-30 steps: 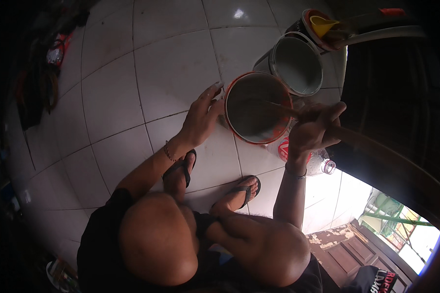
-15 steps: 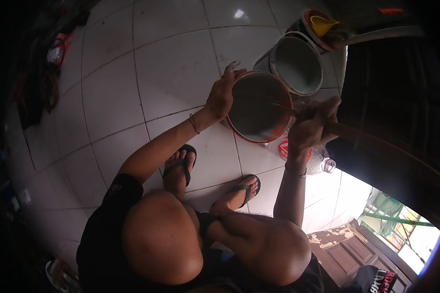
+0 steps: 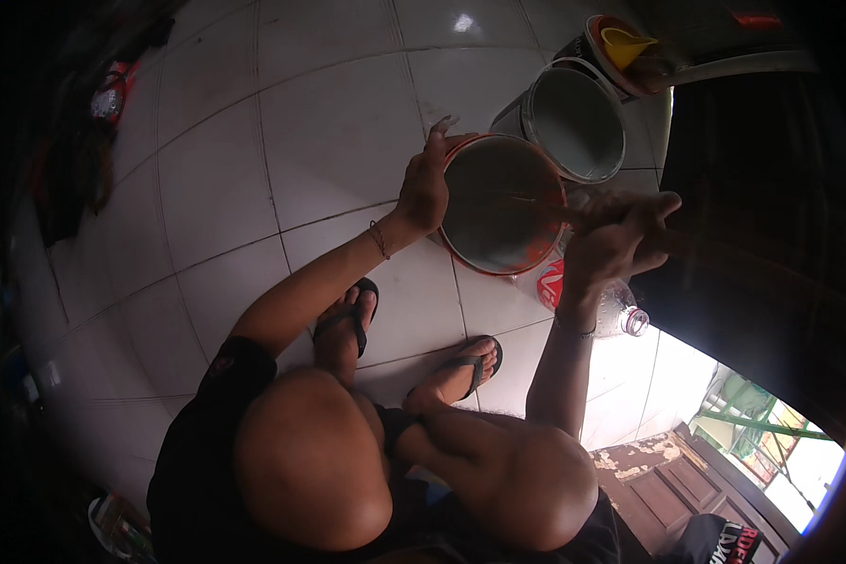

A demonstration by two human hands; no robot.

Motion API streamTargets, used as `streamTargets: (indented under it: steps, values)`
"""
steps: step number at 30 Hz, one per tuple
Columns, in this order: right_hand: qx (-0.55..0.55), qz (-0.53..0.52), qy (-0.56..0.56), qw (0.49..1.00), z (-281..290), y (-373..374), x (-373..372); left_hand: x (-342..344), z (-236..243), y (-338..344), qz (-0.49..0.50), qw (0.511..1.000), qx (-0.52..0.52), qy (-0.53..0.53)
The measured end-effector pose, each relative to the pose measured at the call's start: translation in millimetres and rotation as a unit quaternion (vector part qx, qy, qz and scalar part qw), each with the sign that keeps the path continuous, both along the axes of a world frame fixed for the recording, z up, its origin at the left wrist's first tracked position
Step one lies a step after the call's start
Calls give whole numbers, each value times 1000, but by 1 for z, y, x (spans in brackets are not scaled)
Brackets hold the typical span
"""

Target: The person mixes a light-colored liquid in a bucket using a wooden stick. They then walk to a balcony to retrieve a second bucket, return indoors, and pour water from a plastic bottle into the second bucket. Finally, they pour the contents of the first bucket into the second and stir the combined mixture.

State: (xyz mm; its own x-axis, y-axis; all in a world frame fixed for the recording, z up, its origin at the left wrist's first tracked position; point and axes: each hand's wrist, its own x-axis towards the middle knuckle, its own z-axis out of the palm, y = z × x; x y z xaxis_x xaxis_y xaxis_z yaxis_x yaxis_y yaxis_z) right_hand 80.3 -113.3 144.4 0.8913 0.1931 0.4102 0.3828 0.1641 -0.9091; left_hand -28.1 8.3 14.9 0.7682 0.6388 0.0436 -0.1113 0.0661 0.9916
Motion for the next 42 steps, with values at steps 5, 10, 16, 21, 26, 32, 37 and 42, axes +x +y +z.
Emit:
streamTargets:
  steps: [5,10,16,21,26,32,37,42]
  values:
    - [4,120,71,990,6,-19,-25,4,-2,-7,95,993,54,53]
    - [0,19,-67,998,-17,25,-25,4,6,-7,45,997,-58,-7]
    - [-60,19,-32,997,-5,-11,-3,2,-8,-1,7,1000,-27,0]
    - [-3,101,3,995,0,0,-33,4,0,-3,9,997,-76,9]
    - [-20,-5,-108,994,-15,15,-14,2,7,-4,12,999,-44,5]
    - [-103,46,-4,994,9,-9,-23,2,-5,-3,46,996,65,40]
    - [-14,100,-3,995,4,11,-30,3,-9,-5,72,989,115,54]
    - [-79,-23,-66,994,7,12,-11,4,-11,-2,47,995,75,36]
